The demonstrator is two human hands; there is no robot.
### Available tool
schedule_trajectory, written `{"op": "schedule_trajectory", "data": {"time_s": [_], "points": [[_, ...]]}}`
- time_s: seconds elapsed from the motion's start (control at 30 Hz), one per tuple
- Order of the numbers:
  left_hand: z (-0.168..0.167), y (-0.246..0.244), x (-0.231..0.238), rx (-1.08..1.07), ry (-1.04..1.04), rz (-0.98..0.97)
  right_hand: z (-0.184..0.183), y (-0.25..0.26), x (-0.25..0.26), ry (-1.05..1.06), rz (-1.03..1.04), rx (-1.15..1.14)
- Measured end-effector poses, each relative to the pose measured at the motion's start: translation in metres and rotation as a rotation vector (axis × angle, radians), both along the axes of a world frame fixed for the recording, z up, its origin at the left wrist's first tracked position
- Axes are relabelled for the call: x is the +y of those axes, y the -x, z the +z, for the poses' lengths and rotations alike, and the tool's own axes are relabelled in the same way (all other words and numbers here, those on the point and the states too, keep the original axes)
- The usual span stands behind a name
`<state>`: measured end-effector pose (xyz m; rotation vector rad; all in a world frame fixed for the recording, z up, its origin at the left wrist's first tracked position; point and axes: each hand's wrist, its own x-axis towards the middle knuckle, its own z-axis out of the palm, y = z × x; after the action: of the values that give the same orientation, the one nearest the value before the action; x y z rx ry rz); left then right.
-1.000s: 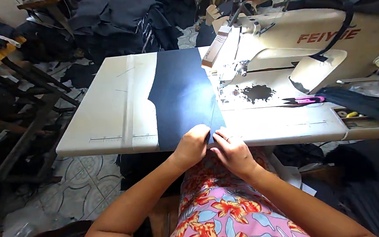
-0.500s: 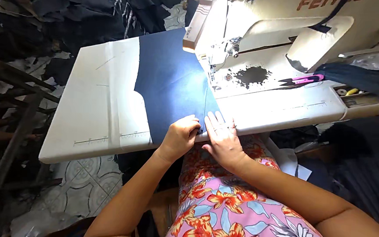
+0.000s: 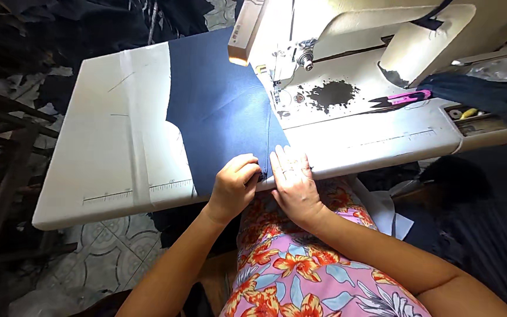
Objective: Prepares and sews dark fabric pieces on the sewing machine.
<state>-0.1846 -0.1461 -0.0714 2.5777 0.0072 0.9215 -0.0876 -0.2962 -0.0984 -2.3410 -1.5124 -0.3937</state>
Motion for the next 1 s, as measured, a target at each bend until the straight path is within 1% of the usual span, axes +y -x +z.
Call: {"op": "schedule_trajectory", "data": {"time_s": [0.07,0.3,0.73,0.87,0.93,1.0], "points": [[-0.003,-0.001,-0.003,-0.049,-0.031,0.014,-0.001,0.0,0.001,-0.012,-0.003,-0.022],[-0.006,0.002,-0.006,-0.035,-0.05,-0.05,-0.003,0.0,0.001,-0.001,-0.02,-0.09],[-0.004,-0.001,-0.003,-0.012,-0.077,-0.1,-0.004,0.001,0.002,-0.007,-0.028,-0.067],[0.014,-0.009,0.005,0.085,-0.081,-0.143,0.001,0.005,0.005,0.019,-0.055,-0.083],[0.025,-0.023,0.014,0.141,-0.057,-0.176,0.005,0.008,0.007,0.049,-0.081,-0.127],[0.031,-0.043,0.029,0.163,-0.078,-0.183,0.008,0.01,0.009,0.079,-0.107,-0.181]]}}
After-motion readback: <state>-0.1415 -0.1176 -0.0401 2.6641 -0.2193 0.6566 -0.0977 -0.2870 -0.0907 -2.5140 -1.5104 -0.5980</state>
